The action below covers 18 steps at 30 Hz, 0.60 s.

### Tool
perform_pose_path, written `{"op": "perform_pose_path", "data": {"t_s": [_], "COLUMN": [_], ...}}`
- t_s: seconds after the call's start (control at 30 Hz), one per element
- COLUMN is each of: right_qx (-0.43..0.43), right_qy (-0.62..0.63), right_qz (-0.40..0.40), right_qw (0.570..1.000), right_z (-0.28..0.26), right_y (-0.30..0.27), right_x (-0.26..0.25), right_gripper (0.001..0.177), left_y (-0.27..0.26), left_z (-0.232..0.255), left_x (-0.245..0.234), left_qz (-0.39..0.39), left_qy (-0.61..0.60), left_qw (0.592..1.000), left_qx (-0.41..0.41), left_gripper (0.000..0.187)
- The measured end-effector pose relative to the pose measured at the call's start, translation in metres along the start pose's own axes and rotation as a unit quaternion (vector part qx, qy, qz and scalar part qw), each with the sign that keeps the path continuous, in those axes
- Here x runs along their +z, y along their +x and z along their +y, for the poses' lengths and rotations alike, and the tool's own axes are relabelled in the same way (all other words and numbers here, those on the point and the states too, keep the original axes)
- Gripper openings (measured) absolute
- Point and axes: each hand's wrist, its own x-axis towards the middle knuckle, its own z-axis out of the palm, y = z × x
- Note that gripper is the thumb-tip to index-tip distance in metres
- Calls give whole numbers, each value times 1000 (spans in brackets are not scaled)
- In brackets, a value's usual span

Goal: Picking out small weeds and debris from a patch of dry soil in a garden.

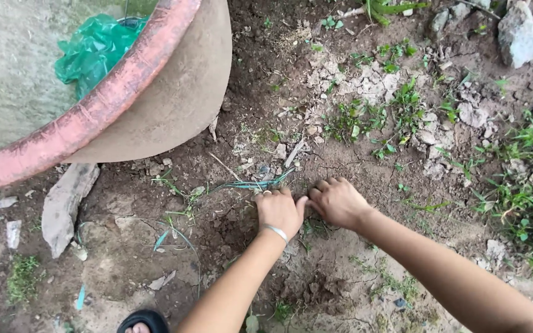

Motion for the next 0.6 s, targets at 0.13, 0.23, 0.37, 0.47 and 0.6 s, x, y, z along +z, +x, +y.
{"op": "perform_pose_path", "data": {"t_s": [0.13,0.23,0.37,0.47,0.6], "right_qx": [-81,-92,-38,17,42], "right_qy": [34,71,178,171,54], "right_qz": [94,131,179,131,21], "right_qw": [992,985,967,977,997], "right_z": [8,7,14,15,2], "right_y": [1,-3,-25,-41,-47], "right_x": [16,-2,1,-21,-39], "right_gripper": [21,23,27,33,53], "left_y": [11,24,36,40,48], "left_z": [11,8,11,12,11], "left_x": [-1,-23,-30,-56,-30], "left_qz": [-138,-205,-243,-306,-315], "left_qy": [4,-80,-132,-175,-232], "left_qw": [990,974,953,920,891], "left_qx": [-4,-53,-124,-172,-229], "left_gripper": [56,62,63,57,53]}}
